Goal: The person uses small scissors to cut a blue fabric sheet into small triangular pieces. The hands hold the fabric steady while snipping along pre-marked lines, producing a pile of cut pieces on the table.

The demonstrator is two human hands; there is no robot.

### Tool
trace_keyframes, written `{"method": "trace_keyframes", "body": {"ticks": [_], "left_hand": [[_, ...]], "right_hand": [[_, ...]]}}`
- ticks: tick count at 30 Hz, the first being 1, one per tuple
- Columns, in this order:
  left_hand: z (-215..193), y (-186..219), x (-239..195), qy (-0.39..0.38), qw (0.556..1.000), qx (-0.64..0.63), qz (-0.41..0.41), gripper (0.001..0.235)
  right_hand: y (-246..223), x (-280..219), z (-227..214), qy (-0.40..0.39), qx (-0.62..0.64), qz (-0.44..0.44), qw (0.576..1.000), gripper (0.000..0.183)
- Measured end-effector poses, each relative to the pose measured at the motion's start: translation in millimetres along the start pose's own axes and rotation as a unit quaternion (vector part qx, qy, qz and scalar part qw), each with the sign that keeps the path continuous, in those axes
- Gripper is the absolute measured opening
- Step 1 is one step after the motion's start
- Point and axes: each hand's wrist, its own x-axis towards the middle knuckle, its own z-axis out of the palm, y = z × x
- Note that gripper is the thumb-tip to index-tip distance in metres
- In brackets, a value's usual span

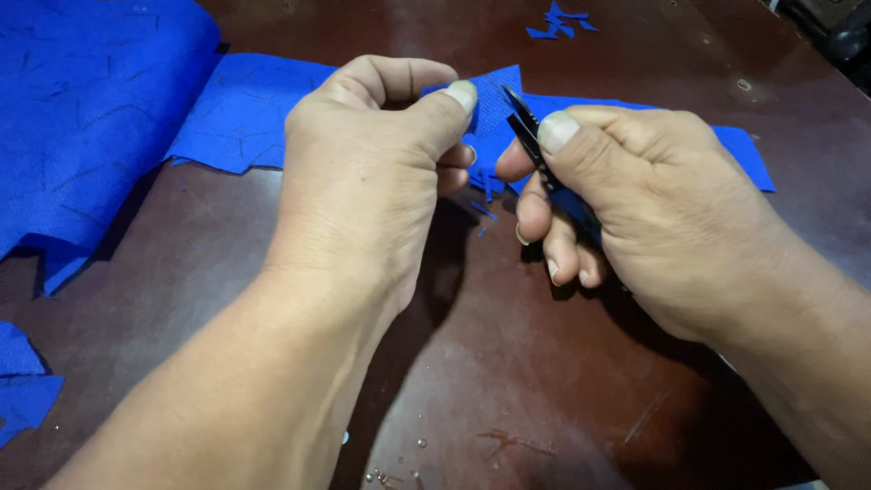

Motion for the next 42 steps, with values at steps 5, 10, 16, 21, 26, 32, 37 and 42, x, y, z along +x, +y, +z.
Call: {"method": "trace_keyframes", "body": {"ticks": [5,10,16,21,26,32,37,42], "left_hand": [[0.4,-0.7,-0.3,-0.003,1.0,0.007,-0.001,0.009],[0.6,1.4,-1.5,-0.01,1.0,0.01,-0.005,0.01],[0.1,0.2,-1.3,-0.009,1.0,0.025,-0.002,0.009],[-1.9,-4.4,4.4,0.0,0.999,0.011,0.032,0.01],[-2.8,-0.3,1.1,-0.006,0.999,0.032,0.026,0.01],[-1.9,1.0,0.7,-0.006,0.999,0.04,0.018,0.01],[-2.0,3.0,-0.9,-0.008,0.999,0.035,0.009,0.011],[-1.1,5.1,-3.6,-0.018,0.998,0.054,0.008,0.01]], "right_hand": [[-0.4,0.1,1.5,0.009,0.0,0.01,1.0,0.035],[-4.9,-0.8,2.7,0.018,-0.021,0.031,0.999,0.035],[-4.6,0.8,1.6,0.02,0.002,0.033,0.999,0.037],[-9.9,-1.0,3.5,0.029,-0.019,0.06,0.998,0.036],[-9.2,-1.9,2.9,0.02,-0.028,0.055,0.998,0.036],[-7.7,-0.6,2.6,0.022,-0.026,0.055,0.998,0.034],[-8.3,-0.6,3.0,0.025,-0.026,0.061,0.997,0.034],[-11.7,-1.1,4.9,0.036,-0.028,0.069,0.997,0.035]]}}
